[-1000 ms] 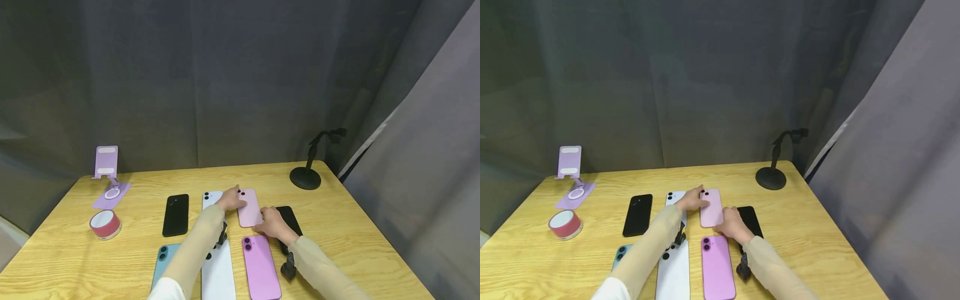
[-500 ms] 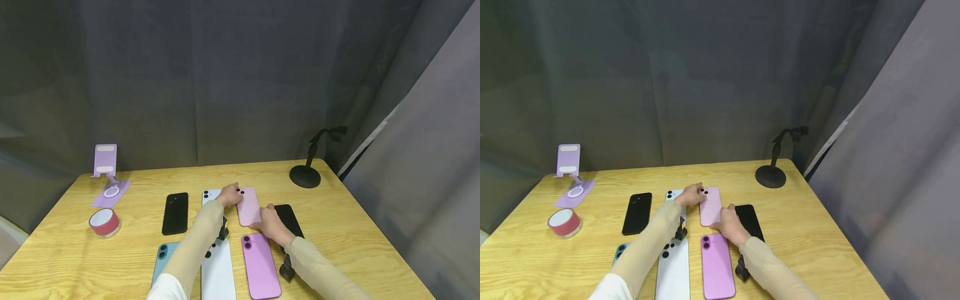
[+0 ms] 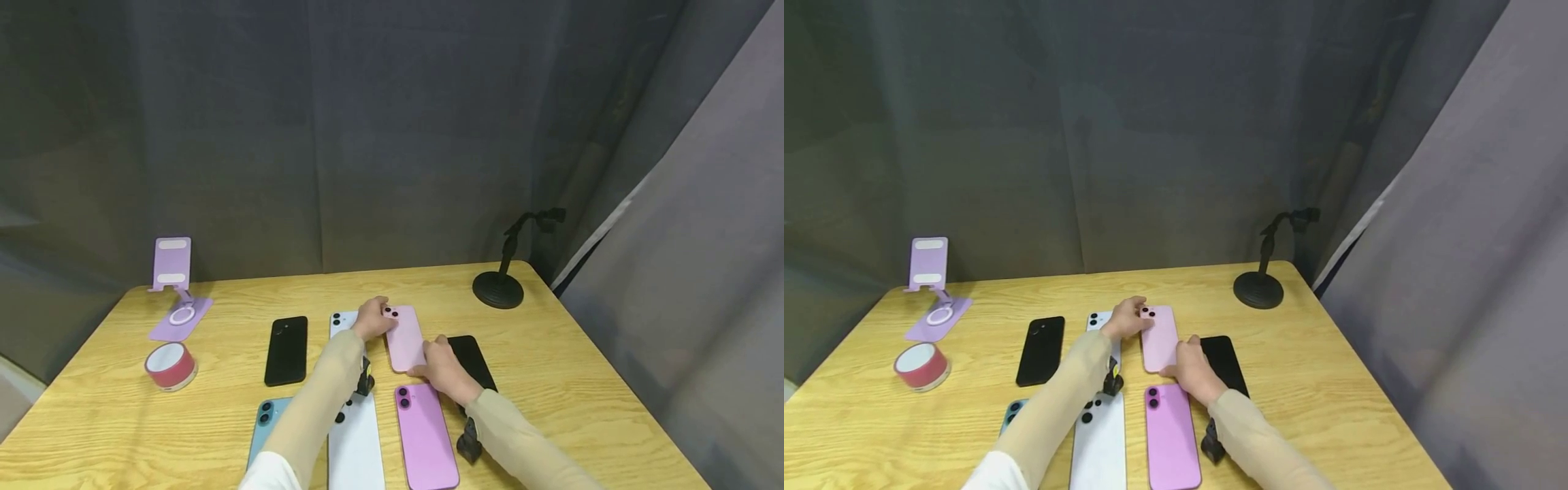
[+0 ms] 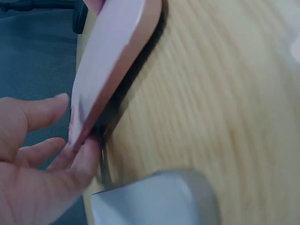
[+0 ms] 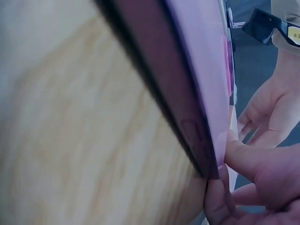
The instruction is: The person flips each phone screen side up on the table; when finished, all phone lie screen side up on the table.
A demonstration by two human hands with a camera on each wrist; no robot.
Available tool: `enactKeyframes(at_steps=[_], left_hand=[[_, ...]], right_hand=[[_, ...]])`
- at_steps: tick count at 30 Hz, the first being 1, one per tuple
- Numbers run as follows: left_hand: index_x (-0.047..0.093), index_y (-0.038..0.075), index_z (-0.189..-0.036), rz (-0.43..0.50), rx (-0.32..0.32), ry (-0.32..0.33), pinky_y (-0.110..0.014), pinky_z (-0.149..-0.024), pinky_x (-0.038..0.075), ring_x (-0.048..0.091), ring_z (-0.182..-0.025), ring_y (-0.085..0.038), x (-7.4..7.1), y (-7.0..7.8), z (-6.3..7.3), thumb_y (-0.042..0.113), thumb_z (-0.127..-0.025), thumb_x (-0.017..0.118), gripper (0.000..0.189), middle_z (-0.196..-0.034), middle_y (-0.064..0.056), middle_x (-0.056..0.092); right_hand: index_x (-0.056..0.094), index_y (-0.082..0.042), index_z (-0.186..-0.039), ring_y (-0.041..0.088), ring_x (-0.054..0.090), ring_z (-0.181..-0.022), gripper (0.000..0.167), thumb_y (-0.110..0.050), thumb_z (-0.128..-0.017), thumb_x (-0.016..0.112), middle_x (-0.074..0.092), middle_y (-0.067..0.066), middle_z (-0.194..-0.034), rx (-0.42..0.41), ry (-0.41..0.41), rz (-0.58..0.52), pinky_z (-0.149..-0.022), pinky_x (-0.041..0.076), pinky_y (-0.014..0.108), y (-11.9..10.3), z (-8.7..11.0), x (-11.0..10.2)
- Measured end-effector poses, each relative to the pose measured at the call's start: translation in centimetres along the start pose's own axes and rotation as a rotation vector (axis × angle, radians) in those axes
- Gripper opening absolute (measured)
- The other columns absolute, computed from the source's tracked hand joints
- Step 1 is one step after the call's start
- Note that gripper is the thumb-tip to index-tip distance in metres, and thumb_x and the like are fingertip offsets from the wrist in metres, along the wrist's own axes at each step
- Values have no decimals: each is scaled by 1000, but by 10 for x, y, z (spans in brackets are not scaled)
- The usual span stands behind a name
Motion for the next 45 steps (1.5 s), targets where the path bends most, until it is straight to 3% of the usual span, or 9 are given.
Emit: enactKeyframes(at_steps=[4, 11, 14, 17, 21, 24, 30, 36, 45], left_hand=[[41, -10, -138, 68, -2, 42, -45, -104, 43, 53, -120, -40, 2, -5, 0, 0, -76, 73, 70, -128, -29, 55], [36, -13, -139, 166, -136, 67, -46, -107, 40, 46, -127, -40, 2, -11, 3, 2, -77, 74, 73, -135, -32, 48], [48, -14, -129, 173, -159, 65, -43, -100, 47, 55, -116, -37, 1, -11, 5, 4, -78, 73, 59, -125, -29, 56], [55, -14, -120, 160, -157, 60, -36, -85, 54, 61, -95, -27, 0, -10, 7, 5, -79, 73, 48, -112, -25, 63], [54, -13, -121, 199, -157, 42, -27, -64, 57, 58, -68, -14, -1, -5, 9, 2, -81, 70, 46, -103, -23, 65], [51, -13, -124, 233, -158, 39, -27, -57, 57, 57, -56, -12, 0, -2, 11, 0, -82, 69, 48, -101, -25, 64], [45, -12, -132, 257, -142, 64, -28, -56, 58, 55, -50, -9, 1, 0, 12, 1, -81, 70, 59, -101, -25, 65], [49, -10, -130, 309, -211, 90, -24, -52, 55, 53, -47, -9, -2, -4, 14, 3, -80, 73, 57, -91, -18, 67], [53, -6, -121, 388, -253, 78, -32, -74, 59, 60, -67, -12, -8, -4, 20, 3, -81, 71, 44, -104, -19, 66]], right_hand=[[61, 14, -109, 20, 54, -76, 53, -23, -77, 80, 52, 18, -90, -15, 1, 3, -69, 55, 34, -1, 0, 0], [57, 17, -120, 23, 56, -83, 63, -26, -79, 78, 54, 22, -97, -15, -18, 1, -78, 56, 39, -3, 1, 1], [56, 17, -120, 22, 56, -82, 63, -27, -79, 79, 53, 22, -97, -17, -26, -11, -75, 56, 38, -4, 2, 1], [58, 15, -115, 21, 54, -80, 66, -34, -77, 80, 51, 18, -95, -10, -36, -45, -70, 55, 34, -5, 3, 1], [60, 13, -105, 20, 51, -73, 70, -46, -73, 81, 48, 15, -91, 3, -28, -90, -61, 50, 31, -9, 5, 1], [58, 15, -103, 22, 53, -68, 74, -50, -73, 79, 46, 18, -93, 17, -7, -91, -56, 49, 31, -11, 6, 2], [56, 16, -108, 25, 54, -63, 77, -52, -78, 73, 44, 24, -100, 62, 13, -57, -51, 50, 33, -13, 7, 3], [56, 17, -108, 24, 54, -64, 75, -50, -79, 73, 46, 24, -101, 60, -11, -52, -53, 49, 33, -14, 6, 2], [54, 19, -117, 24, 52, -79, 78, -46, -79, 73, 50, 21, -100, -5, -58, -89, -64, 51, 36, -13, 2, -2]])
Point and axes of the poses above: each hand's wrist, its own z-axis away from the middle knuckle, its own x-axis out of the palm, y = z × x, the point moved 2 cm from there along -z, towards the middle knuckle
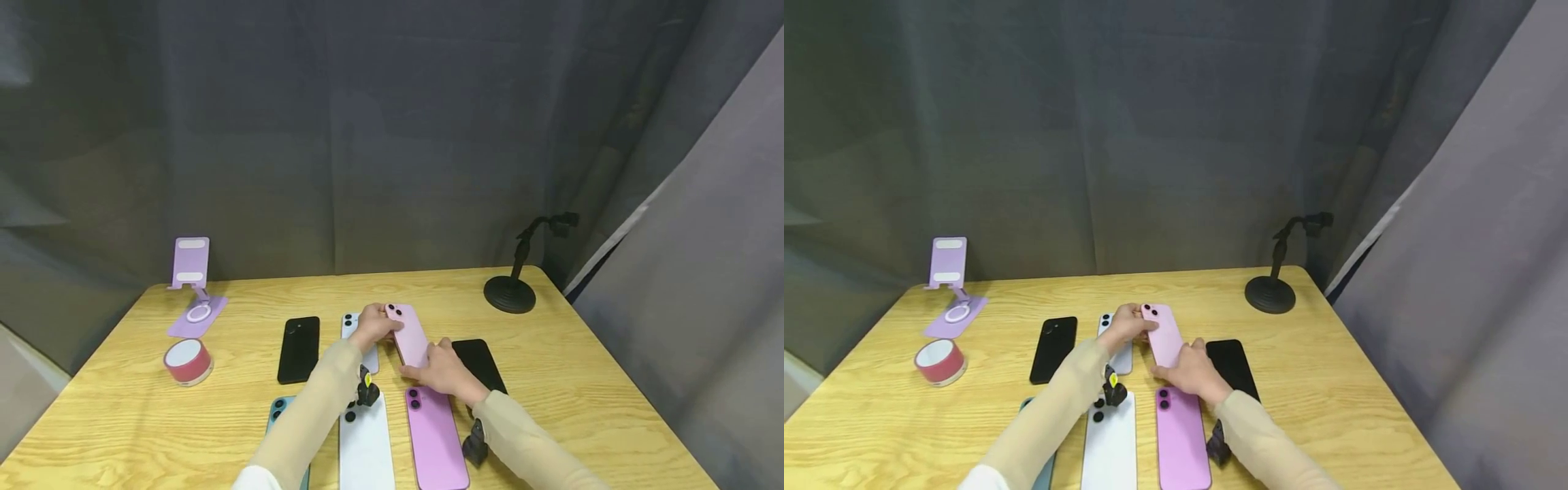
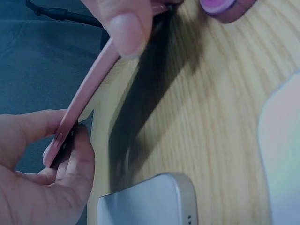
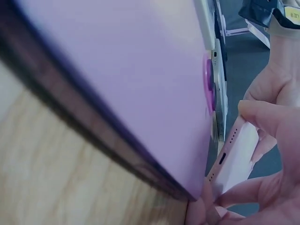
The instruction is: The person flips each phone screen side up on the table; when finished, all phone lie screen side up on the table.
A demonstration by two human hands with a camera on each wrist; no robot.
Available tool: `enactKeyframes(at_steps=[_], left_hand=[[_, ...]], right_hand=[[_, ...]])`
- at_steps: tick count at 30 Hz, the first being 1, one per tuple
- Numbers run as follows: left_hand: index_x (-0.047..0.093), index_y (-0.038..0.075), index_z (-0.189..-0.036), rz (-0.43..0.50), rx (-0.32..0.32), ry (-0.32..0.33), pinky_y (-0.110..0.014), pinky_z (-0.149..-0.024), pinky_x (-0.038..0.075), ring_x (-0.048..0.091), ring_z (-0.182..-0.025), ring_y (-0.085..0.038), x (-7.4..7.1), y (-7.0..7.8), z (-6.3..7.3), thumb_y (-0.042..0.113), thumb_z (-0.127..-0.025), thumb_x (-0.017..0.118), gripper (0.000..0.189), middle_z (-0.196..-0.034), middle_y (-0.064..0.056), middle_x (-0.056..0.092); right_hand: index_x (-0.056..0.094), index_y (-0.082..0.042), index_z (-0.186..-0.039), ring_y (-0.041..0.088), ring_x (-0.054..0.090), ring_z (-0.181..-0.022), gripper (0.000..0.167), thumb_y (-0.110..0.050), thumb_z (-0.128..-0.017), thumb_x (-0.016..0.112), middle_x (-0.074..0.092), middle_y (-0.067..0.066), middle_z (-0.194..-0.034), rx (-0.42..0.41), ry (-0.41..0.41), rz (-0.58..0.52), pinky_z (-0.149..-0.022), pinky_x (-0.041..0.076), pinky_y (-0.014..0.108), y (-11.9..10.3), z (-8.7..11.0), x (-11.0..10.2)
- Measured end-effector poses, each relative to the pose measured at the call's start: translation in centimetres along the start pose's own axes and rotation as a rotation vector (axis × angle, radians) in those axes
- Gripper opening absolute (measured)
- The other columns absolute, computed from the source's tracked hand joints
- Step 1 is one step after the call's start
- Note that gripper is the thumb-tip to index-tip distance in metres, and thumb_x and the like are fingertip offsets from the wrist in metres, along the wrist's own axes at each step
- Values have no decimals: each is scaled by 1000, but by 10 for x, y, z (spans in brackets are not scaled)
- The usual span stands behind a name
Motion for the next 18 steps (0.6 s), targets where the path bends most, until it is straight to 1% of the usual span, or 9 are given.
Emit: enactKeyframes(at_steps=[3, 6, 7, 10, 13, 15, 16, 17, 18], left_hand=[[51, -2, -114, -12, 12, -5, -34, -75, 57, 59, -67, -12, -1, 3, 1, 3, -80, 71, 39, -94, -13, 64], [48, 3, -101, -16, 27, -4, -31, -67, 53, 54, -64, -12, -1, 5, 3, 3, -78, 70, 32, -82, -5, 57], [46, 4, -98, -15, 39, -1, -29, -64, 51, 53, -64, -12, -1, 6, 3, 3, -77, 70, 32, -80, -4, 54], [42, 7, -93, -11, 65, 7, -23, -60, 44, 50, -68, -13, -1, 7, 5, 4, -76, 70, 33, -82, -3, 51], [42, 6, -94, -17, 101, 27, -21, -62, 42, 50, -76, -15, -1, 6, 6, 5, -75, 70, 34, -88, -5, 52], [43, 6, -94, -19, 113, 41, -22, -67, 42, 50, -80, -17, -1, 7, 6, 6, -74, 71, 34, -90, -6, 53], [44, 6, -94, -17, 121, 46, -23, -68, 43, 51, -81, -17, -1, 6, 7, 6, -73, 70, 33, -90, -7, 54], [45, 6, -93, -17, 130, 52, -24, -71, 43, 51, -82, -18, -1, 6, 8, 7, -73, 70, 33, -91, -7, 55], [45, 6, -93, -14, 138, 53, -25, -72, 44, 51, -82, -18, -1, 6, 8, 7, -73, 70, 32, -92, -8, 56]], right_hand=[[52, 18, -123, 25, 51, -85, 81, -46, -79, 73, 52, 22, -103, -10, -21, -12, -69, 51, 38, 2, 0, -2], [48, 16, -130, 27, 51, -92, 83, -44, -80, 73, 54, 25, -108, -17, -48, -24, -76, 51, 42, 5, 1, -4], [46, 16, -132, 28, 51, -95, 83, -43, -80, 73, 54, 27, -111, -17, -58, -32, -79, 51, 44, 5, 1, -5], [40, 16, -136, 32, 51, -104, 82, -38, -83, 72, 51, 31, -121, -9, -78, -57, -89, 49, 49, 6, 4, -8], [35, 16, -139, 35, 50, -110, 81, -33, -86, 71, 46, 34, -128, 5, -84, -75, -93, 47, 52, 7, 6, -9], [34, 15, -140, 32, 51, -106, 79, -31, -86, 71, 47, 34, -127, 3, -81, -75, -90, 49, 49, 6, 7, -9], [35, 14, -140, 30, 52, -102, 77, -29, -87, 71, 48, 34, -127, -3, -78, -80, -86, 50, 45, 6, 7, -9], [35, 14, -139, 27, 54, -92, 76, -28, -87, 71, 50, 34, -126, -12, -77, -92, -78, 52, 41, 6, 7, -9], [36, 13, -139, 23, 54, -80, 74, -26, -87, 70, 54, 34, -119, -21, -81, -107, -69, 51, 36, 6, 7, -9]])
Point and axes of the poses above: each hand's wrist, its own z-axis away from the middle knuckle, its own x-axis out of the palm, y = z × x, the point moved 2 cm from there along -z, towards the middle knuckle
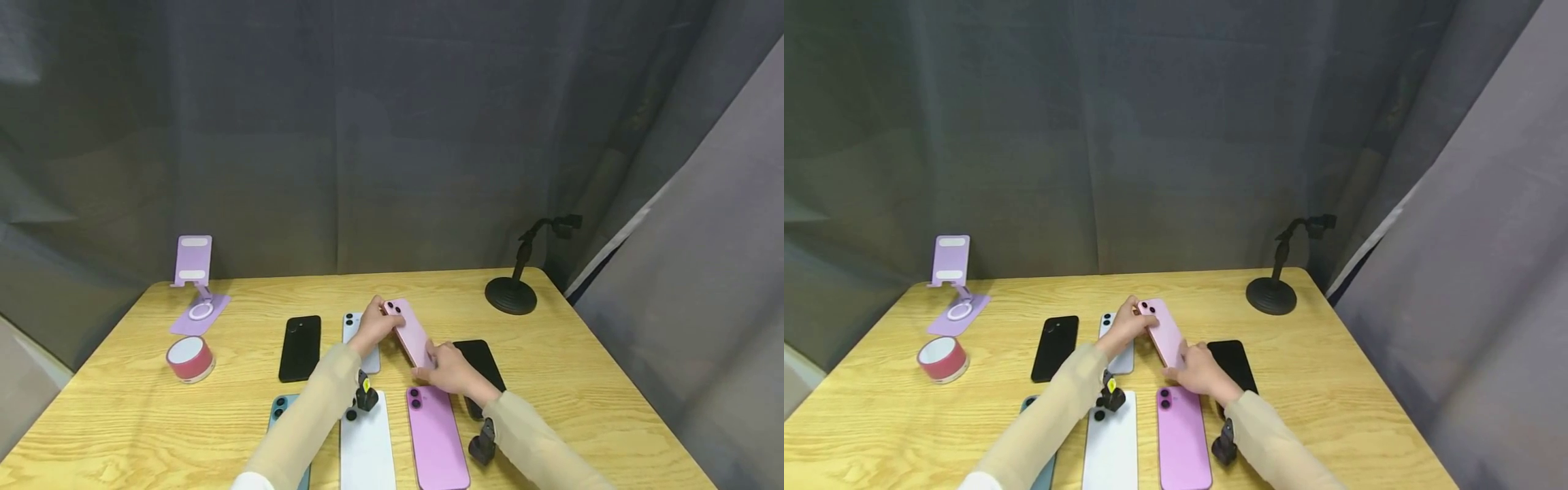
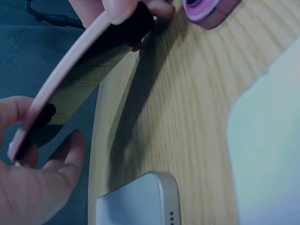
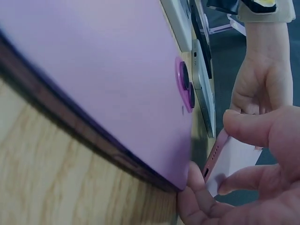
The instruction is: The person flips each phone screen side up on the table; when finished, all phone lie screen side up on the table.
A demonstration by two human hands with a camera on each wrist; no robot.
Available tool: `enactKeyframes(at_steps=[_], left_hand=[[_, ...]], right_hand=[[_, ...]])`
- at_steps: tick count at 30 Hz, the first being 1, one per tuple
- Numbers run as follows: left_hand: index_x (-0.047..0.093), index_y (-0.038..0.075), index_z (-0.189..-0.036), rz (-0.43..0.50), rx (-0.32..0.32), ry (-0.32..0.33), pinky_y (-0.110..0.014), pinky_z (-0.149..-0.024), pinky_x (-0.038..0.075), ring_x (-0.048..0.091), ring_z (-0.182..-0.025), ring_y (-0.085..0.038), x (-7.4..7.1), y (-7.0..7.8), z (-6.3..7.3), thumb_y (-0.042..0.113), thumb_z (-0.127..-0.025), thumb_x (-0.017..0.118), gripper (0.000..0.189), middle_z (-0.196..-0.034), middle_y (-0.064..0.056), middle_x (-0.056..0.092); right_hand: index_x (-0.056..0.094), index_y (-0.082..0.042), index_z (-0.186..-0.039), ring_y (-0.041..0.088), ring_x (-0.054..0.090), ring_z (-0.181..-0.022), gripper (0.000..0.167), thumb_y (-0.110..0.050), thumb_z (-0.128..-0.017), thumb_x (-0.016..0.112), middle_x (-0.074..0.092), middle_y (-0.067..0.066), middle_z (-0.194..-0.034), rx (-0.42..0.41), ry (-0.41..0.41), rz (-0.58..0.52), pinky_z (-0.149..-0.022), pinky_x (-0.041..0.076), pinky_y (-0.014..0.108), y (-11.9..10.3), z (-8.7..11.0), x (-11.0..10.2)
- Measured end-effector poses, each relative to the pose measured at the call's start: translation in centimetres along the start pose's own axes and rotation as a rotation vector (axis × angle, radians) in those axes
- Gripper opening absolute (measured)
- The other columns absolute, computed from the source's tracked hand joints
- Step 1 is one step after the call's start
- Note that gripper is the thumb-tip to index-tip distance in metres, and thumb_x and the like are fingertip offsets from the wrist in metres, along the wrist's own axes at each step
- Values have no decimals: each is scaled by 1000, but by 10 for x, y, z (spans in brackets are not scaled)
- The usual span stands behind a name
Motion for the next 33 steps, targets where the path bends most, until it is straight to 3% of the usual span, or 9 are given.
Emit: enactKeyframes(at_steps=[3, 5, 9, 13, 16, 21, 27, 29, 33], left_hand=[[50, 6, -95, -13, 41, 1, -27, -76, 46, 51, -84, -18, 0, 1, 2, 9, -73, 68, 29, -95, -9, 59], [52, 6, -95, -18, 70, -1, -27, -77, 46, 51, -85, -17, 0, 2, 2, 10, -74, 67, 26, -96, -8, 60], [51, 9, -89, 1, 116, -2, -23, -70, 44, 50, -80, -15, 1, 3, 1, 10, -73, 65, 21, -88, -3, 56], [47, 12, -83, 49, 158, -17, -21, -68, 41, 48, -80, -13, 2, 4, 1, 9, -74, 64, 19, -86, 0, 53], [44, 12, -80, 152, 175, -61, -26, -76, 49, 51, -83, -12, 3, 6, 2, 8, -77, 65, 22, -97, -4, 54], [41, 11, -79, 340, 168, -171, -53, -89, 52, 57, -86, -13, 6, 7, 2, 7, -86, 62, 23, -118, -12, 50], [46, 12, -83, 396, 180, -267, -58, -95, 47, 60, -95, -17, 6, 7, 5, 10, -93, 57, 14, -126, -16, 47], [47, 11, -85, 384, 183, -269, -57, -96, 47, 60, -100, -18, 5, 6, 6, 11, -94, 57, 14, -126, -18, 48], [46, 7, -88, 322, 167, -174, -49, -92, 52, 63, -99, -21, 2, 3, 5, 17, -91, 66, 23, -130, -19, 46]], right_hand=[[36, 12, -140, 14, 40, -53, 69, -21, -89, 69, 61, 34, -101, -31, -17, -53, -49, 38, 25, 1, 0, -1], [36, 10, -140, 11, 35, -47, 66, -19, -90, 67, 62, 35, -104, -52, -30, -81, -46, 34, 23, 1, 1, -2], [35, 8, -142, 10, 40, -50, 63, -17, -92, 64, 59, 35, -118, -87, -48, -87, -49, 38, 22, 1, 3, -4], [33, 7, -143, 8, 32, -44, 60, -15, -94, 61, 65, 25, -88, -115, -67, -93, -44, 35, 20, 0, 6, -6], [36, 7, -142, 7, 30, -43, 56, -13, -95, 59, 65, 20, -86, -142, -47, -88, -42, 32, 18, 1, 8, -7], [41, 6, -140, 6, 32, -43, 50, -13, -97, 57, 68, 17, -90, -190, 1, -66, -41, 33, 18, 5, 12, -7], [44, 4, -139, 5, 30, -41, 46, -12, -97, 55, 56, 6, -62, -233, 51, -2, -38, 31, 19, 11, 17, -10], [47, 4, -138, 4, 30, -41, 44, -11, -97, 55, 46, 0, -55, -241, 80, 18, -38, 31, 19, 12, 18, -10], [55, 5, -131, 3, 45, -51, 37, -5, -95, 56, 60, 1, -69, -272, 163, 14, -43, 38, 18, 12, 18, -10]])
Point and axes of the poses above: each hand's wrist, its own z-axis away from the middle knuckle, its own x-axis out of the palm, y = z × x, the point moved 2 cm from there along -z, towards the middle knuckle
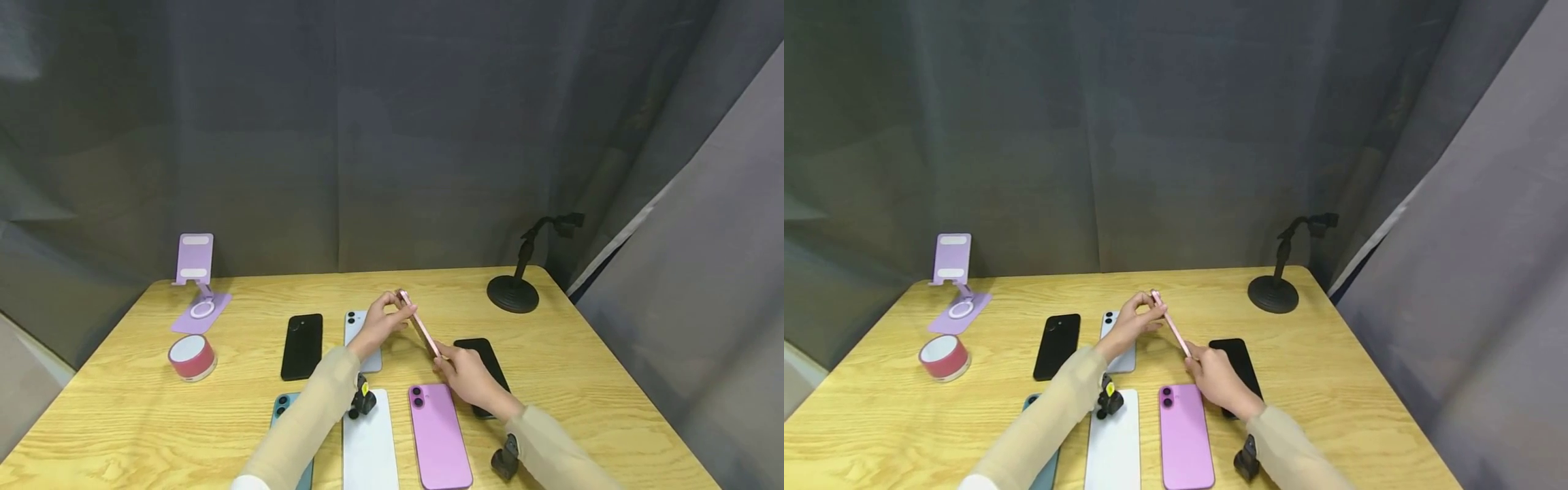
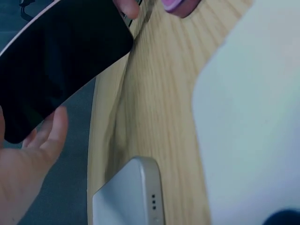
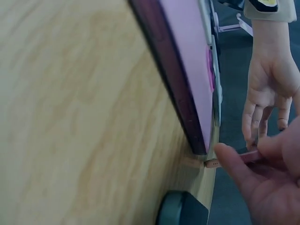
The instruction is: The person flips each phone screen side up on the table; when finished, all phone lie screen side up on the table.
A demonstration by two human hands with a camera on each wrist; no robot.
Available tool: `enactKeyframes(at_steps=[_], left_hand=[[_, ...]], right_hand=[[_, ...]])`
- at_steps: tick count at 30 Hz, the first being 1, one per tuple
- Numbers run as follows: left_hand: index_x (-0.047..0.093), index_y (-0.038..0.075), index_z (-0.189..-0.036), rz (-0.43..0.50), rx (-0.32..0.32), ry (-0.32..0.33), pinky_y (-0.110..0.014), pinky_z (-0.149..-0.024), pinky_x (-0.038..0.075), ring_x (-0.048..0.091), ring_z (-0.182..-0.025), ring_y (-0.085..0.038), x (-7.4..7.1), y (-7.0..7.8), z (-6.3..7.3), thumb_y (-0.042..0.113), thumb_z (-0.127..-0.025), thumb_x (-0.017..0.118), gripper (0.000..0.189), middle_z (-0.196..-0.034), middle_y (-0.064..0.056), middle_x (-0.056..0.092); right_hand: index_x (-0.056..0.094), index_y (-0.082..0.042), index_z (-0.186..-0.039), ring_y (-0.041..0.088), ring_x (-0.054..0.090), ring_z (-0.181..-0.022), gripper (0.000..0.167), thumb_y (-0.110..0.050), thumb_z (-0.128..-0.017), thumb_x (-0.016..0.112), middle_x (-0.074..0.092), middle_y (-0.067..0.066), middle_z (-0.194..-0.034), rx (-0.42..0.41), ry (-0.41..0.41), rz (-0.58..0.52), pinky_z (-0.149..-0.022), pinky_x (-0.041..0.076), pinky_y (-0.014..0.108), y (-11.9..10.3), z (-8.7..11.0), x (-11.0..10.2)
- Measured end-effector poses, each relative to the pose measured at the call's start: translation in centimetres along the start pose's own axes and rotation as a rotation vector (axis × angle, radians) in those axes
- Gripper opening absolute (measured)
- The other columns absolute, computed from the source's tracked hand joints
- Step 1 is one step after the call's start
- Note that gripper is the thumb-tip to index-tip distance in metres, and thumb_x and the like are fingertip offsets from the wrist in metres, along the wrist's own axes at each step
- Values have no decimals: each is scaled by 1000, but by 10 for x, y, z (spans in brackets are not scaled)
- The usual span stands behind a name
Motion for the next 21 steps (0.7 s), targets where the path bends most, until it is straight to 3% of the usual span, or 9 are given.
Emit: enactKeyframes(at_steps=[4, 9, 17, 21], left_hand=[[42, 2, -105, -39, -16, 103, -34, -84, 57, 64, -94, -22, -1, -4, -2, 25, -84, 75, 45, -127, -21, 44], [33, 5, -137, -43, -8, 119, -31, -79, 58, 66, -94, -26, -3, -5, -3, 25, -80, 79, 76, -125, -23, 49], [47, 8, -138, -98, 54, 99, -30, -76, 59, 67, -87, -23, -7, -7, -6, 15, -83, 75, 62, -117, -19, 51], [48, 7, -139, -118, 68, 117, -37, -77, 59, 70, -87, -28, -9, -7, -5, 15, -82, 75, 63, -115, -21, 52]], right_hand=[[62, 6, -121, 6, 59, -65, 29, 1, -93, 57, 66, 4, -79, 3, 82, 6, -50, 44, 17, 0, 0, 1], [65, 6, -114, 9, 63, -67, 25, 4, -90, 60, 66, 4, -78, 10, 126, 25, -51, 46, 17, -2, -1, 3], [68, 3, -110, 6, 58, -65, 21, 1, -90, 63, 69, 6, -79, 29, 141, 46, -49, 43, 17, -6, -2, 2], [69, 4, -109, 8, 61, -65, 20, 0, -90, 63, 72, 9, -80, 60, 170, 44, -48, 41, 17, -5, -1, 1]])
Point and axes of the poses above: each hand's wrist, its own z-axis away from the middle knuckle, its own x-axis out of the palm, y = z × x, the point moved 2 cm from there along -z, towards the middle knuckle
